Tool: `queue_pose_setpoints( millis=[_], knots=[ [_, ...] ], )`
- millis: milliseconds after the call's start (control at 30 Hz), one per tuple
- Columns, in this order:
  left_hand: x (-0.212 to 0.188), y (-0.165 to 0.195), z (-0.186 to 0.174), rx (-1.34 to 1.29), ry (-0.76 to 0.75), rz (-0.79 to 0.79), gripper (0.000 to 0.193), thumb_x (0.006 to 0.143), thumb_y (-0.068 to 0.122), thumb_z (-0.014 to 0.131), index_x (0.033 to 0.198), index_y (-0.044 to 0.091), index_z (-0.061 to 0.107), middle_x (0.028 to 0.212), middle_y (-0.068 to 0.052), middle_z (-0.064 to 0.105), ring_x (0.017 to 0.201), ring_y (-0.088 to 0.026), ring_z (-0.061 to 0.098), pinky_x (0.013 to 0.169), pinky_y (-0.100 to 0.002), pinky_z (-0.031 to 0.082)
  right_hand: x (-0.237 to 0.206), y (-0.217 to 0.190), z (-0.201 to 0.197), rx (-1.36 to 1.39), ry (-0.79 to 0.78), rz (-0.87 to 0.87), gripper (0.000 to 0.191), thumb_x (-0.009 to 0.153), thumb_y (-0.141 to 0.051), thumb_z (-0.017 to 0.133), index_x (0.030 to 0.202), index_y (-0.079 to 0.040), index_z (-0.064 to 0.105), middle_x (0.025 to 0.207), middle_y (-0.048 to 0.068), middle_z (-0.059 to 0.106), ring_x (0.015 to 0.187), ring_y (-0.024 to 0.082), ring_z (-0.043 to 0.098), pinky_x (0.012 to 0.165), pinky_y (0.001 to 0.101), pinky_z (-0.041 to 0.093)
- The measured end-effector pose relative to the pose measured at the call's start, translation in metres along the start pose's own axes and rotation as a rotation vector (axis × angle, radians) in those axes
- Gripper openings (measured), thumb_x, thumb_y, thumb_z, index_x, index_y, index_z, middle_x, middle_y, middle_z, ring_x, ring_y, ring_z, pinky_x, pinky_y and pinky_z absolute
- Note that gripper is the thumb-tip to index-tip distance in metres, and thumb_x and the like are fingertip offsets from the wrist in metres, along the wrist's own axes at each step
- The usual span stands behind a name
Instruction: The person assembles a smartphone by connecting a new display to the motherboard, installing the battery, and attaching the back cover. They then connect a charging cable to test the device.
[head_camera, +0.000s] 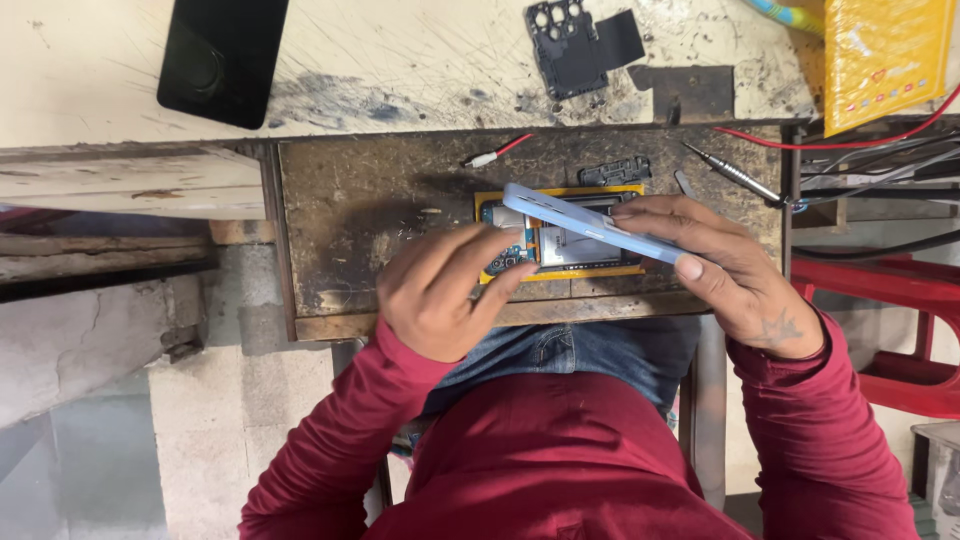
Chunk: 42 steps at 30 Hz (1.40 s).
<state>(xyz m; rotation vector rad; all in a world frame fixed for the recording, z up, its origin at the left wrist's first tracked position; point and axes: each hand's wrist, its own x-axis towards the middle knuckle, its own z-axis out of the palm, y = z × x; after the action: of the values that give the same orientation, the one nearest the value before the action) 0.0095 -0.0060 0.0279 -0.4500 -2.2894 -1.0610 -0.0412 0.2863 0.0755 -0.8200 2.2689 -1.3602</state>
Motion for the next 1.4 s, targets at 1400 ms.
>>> queue_pose_setpoints(
  millis=[1400],
  knots=[
    [-0.013, 0.001, 0.025, 0.202, -0.305, 0.045, 0.019, 0.087, 0.011, 0.071, 0.105, 0.008, 0.076, 0.105, -0.002, 0.068, 0.103, -0.022, 0.064, 0.098, -0.042, 0.052, 0.018, 0.031, 0.02, -0.665, 0.111, -0.16, 0.048, 0.084, -0.029, 0.081, 0.128, -0.014, 0.07, 0.141, 0.015, 0.059, 0.132, 0.035, 0.057, 0.121, 0.058, 0.035]
  ],
)
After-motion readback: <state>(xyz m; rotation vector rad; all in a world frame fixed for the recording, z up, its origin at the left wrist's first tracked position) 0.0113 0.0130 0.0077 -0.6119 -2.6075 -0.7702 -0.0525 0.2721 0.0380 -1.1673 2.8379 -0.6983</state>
